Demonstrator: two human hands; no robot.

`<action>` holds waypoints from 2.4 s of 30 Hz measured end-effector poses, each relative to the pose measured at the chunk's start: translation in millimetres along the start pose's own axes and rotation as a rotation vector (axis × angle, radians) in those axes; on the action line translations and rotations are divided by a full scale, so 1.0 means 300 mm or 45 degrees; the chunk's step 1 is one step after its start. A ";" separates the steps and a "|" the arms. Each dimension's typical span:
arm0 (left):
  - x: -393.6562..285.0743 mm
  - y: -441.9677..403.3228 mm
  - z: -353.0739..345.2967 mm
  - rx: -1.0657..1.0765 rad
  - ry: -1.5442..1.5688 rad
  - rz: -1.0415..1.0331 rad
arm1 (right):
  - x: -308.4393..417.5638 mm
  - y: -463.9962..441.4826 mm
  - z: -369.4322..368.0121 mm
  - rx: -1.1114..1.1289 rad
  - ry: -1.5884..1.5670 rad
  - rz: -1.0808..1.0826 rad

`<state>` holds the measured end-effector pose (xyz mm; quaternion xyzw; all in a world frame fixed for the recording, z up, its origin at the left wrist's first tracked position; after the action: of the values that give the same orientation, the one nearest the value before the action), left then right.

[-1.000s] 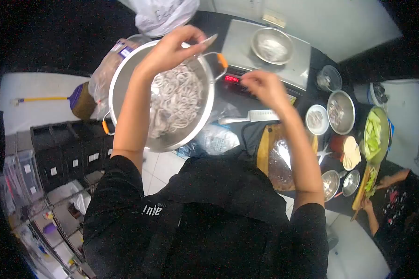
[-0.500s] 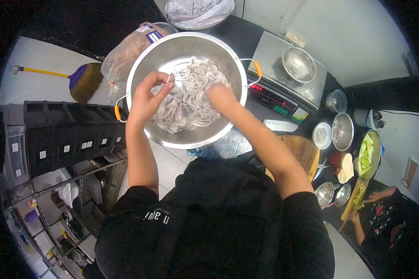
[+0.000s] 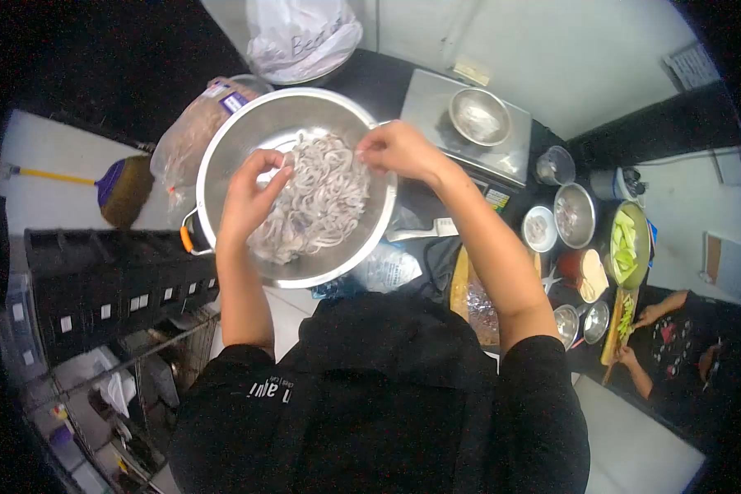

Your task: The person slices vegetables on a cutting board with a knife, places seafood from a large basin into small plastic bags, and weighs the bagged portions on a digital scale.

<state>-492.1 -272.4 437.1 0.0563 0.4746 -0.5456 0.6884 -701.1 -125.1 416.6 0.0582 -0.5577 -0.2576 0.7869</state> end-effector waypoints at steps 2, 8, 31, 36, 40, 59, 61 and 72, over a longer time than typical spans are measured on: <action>-0.013 -0.017 -0.010 0.009 0.017 -0.036 | -0.023 0.024 0.127 -0.122 0.033 -0.035; -0.020 -0.038 -0.027 0.055 0.031 -0.050 | -0.144 0.090 0.527 -0.658 0.386 -0.102; -0.042 -0.045 -0.113 0.148 0.054 -0.057 | -0.390 0.209 0.521 -0.779 0.032 -0.300; -0.067 -0.050 -0.149 0.197 0.095 -0.078 | -0.450 0.334 0.336 -0.693 -0.160 -0.357; -0.065 -0.048 -0.182 0.259 0.102 -0.112 | -0.462 0.379 0.151 -0.530 -0.226 -0.356; -0.252 0.011 -0.534 0.451 0.069 -0.479 | -0.377 0.402 -0.124 -0.227 -1.180 -0.118; -0.262 0.019 -0.605 0.460 0.026 -0.559 | -0.425 0.431 -0.121 -0.254 -1.276 -0.109; -0.326 -0.002 -0.791 0.516 0.208 -0.360 | -0.713 0.671 0.173 -0.872 -1.316 -0.199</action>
<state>-628.7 -63.2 378.4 0.1701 0.4130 -0.7139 0.5393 -732.2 158.9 330.7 -0.2891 -0.7461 -0.4735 0.3681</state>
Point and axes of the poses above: each hand's wrist, its own y-axis away from the middle knuckle, its own z-axis out of the back of the hand, x = y × z, the point moved 3 cm from there along -y, towards the middle knuckle, and after that the axes turned 11 degrees about -z, right-handed, at the moved point
